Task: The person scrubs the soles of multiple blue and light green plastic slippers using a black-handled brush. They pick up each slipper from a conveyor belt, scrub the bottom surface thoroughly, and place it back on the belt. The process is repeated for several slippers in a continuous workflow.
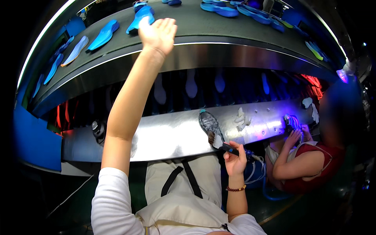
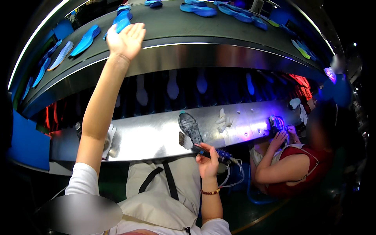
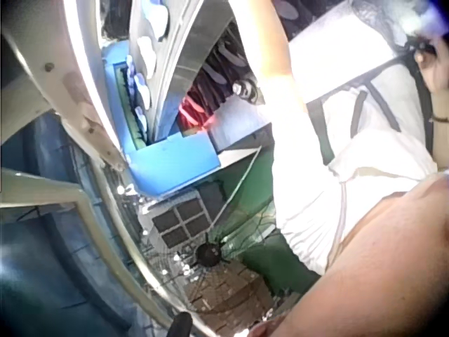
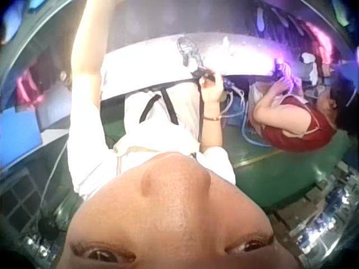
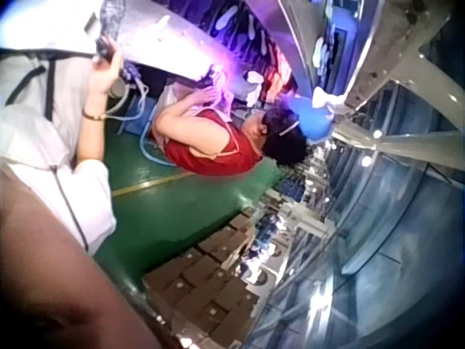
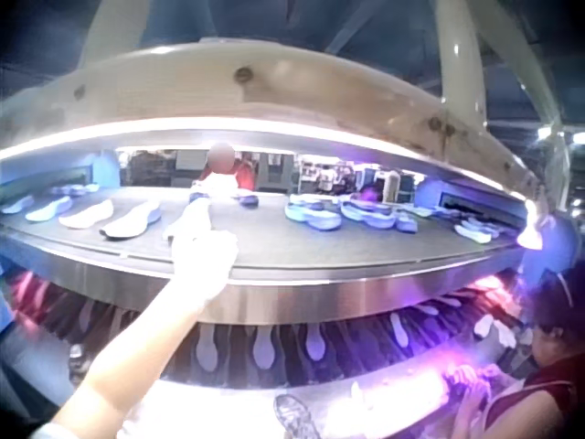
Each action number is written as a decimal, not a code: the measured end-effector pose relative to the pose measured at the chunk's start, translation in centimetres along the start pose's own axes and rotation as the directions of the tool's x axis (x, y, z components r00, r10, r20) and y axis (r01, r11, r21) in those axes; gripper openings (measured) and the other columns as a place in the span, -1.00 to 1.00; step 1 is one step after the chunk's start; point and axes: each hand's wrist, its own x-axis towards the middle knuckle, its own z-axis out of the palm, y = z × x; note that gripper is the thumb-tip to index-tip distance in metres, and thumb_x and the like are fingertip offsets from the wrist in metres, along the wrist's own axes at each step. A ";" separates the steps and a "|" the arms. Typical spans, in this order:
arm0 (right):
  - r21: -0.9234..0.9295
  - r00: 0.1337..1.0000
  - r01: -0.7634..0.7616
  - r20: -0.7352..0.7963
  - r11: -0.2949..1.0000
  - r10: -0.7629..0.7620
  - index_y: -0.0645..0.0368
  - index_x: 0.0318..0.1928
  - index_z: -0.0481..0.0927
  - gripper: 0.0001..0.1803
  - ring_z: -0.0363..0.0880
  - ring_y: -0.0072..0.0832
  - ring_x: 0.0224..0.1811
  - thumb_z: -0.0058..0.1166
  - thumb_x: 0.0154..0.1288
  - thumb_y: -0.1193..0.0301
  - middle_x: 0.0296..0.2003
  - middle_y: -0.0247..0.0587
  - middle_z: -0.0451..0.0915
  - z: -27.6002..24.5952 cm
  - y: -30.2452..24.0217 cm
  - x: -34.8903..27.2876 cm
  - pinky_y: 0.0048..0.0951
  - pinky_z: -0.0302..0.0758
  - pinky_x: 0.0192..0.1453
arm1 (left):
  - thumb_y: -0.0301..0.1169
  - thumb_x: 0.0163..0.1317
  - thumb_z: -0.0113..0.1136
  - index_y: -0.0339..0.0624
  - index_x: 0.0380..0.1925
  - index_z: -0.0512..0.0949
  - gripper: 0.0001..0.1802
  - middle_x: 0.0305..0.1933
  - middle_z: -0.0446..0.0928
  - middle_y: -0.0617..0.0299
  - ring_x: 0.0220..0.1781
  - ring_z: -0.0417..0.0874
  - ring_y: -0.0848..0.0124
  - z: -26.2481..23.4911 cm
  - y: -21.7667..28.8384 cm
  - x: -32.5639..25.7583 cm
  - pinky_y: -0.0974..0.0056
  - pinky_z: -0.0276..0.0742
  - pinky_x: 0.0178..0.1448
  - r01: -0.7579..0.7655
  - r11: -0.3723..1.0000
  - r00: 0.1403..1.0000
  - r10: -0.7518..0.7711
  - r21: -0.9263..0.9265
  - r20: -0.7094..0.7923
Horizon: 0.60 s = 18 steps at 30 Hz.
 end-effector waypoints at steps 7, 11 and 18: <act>-0.033 1.000 0.022 0.007 0.999 -0.022 0.35 -0.03 0.40 -0.70 0.50 -0.45 -0.20 -0.09 0.19 0.57 -0.05 -0.03 0.45 -1.3 0.0 2.0 -0.55 0.41 -0.15 | -0.10 0.07 0.02 -0.43 0.10 0.21 -0.29 0.21 0.18 -0.13 0.28 0.17 0.16 5.7 -9.6 8.2 0.19 0.03 0.32 -0.167 0.336 0.974 -0.091 0.927 0.208; 0.054 0.998 0.048 -0.034 0.997 -0.046 0.36 -0.06 0.40 -0.69 0.48 -0.42 -0.22 -0.09 0.13 0.66 -0.11 0.00 0.46 -2.6 -0.3 3.1 -0.52 0.42 -0.13 | -0.26 -0.07 0.06 -0.43 -0.11 0.43 -0.47 -0.03 0.43 -0.17 0.06 0.44 0.08 9.3 -13.5 11.4 0.19 0.31 0.11 -0.288 -0.056 0.958 0.001 0.956 0.288; 0.060 0.997 -0.066 -0.047 0.996 0.069 0.32 -0.17 0.45 -0.76 0.53 -0.41 -0.32 -0.05 0.09 0.68 -0.18 0.00 0.51 -5.6 -0.1 3.5 -0.50 0.49 -0.21 | -0.38 0.03 -0.08 -0.07 0.18 0.15 -0.39 0.23 0.18 -0.02 0.27 0.17 0.11 9.1 -18.7 18.9 0.07 0.06 0.28 -0.676 -0.374 0.597 0.227 0.635 0.769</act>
